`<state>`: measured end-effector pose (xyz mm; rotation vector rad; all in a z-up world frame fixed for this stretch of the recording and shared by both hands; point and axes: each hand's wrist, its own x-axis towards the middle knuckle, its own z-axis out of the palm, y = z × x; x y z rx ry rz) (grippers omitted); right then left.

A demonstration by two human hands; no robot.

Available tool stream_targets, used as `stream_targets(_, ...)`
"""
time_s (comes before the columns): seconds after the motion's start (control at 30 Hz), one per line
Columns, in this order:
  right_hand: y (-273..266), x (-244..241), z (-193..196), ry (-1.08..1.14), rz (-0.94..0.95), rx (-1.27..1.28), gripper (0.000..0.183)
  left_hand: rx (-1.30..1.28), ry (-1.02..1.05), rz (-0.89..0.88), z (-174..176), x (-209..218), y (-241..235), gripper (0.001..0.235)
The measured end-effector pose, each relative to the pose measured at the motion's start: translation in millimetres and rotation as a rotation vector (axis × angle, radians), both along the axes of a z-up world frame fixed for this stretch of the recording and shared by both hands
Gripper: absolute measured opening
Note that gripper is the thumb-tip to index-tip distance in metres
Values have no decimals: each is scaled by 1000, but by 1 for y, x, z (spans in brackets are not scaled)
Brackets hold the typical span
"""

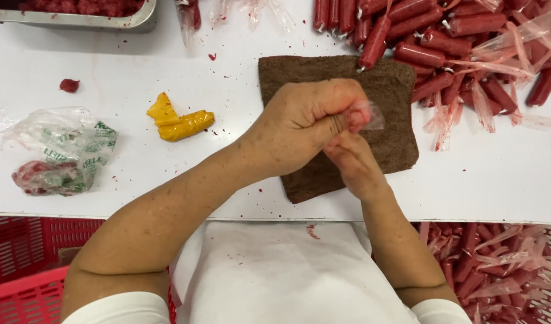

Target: The person repeatedly picks up small red sausages, places them into clear plastic bags, and ties the bags closed by hand. The wrapped sausages are placed on the table next to a growing pile of finished units.

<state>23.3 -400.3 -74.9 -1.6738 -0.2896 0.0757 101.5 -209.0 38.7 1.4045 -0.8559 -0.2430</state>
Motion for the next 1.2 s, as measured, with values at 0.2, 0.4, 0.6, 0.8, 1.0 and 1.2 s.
stream_targets(0.2,20,24,33,-105,78,-4,22,-80,112,0,9,-1,12,13)
stream_targets(0.4,26,18,61,-187,170,-355,33,193,-217,94,-1,-31,65,21)
stream_targets(0.6,41,-5,0,-690,77,-877,8,89,1323,262,-72,-76,78,43)
stream_targets(0.8,43,-24,-11,-742,282,-875,12,-268,1673,-23,-144,-122,59,16)
stream_targets(1.0,14,-10,87,-226,754,-429,20,291,996,-269,-100,-115,73,13)
stream_targets(1.2,4,-36,77,286,625,267,7,522,-643,-123,-60,-76,65,17)
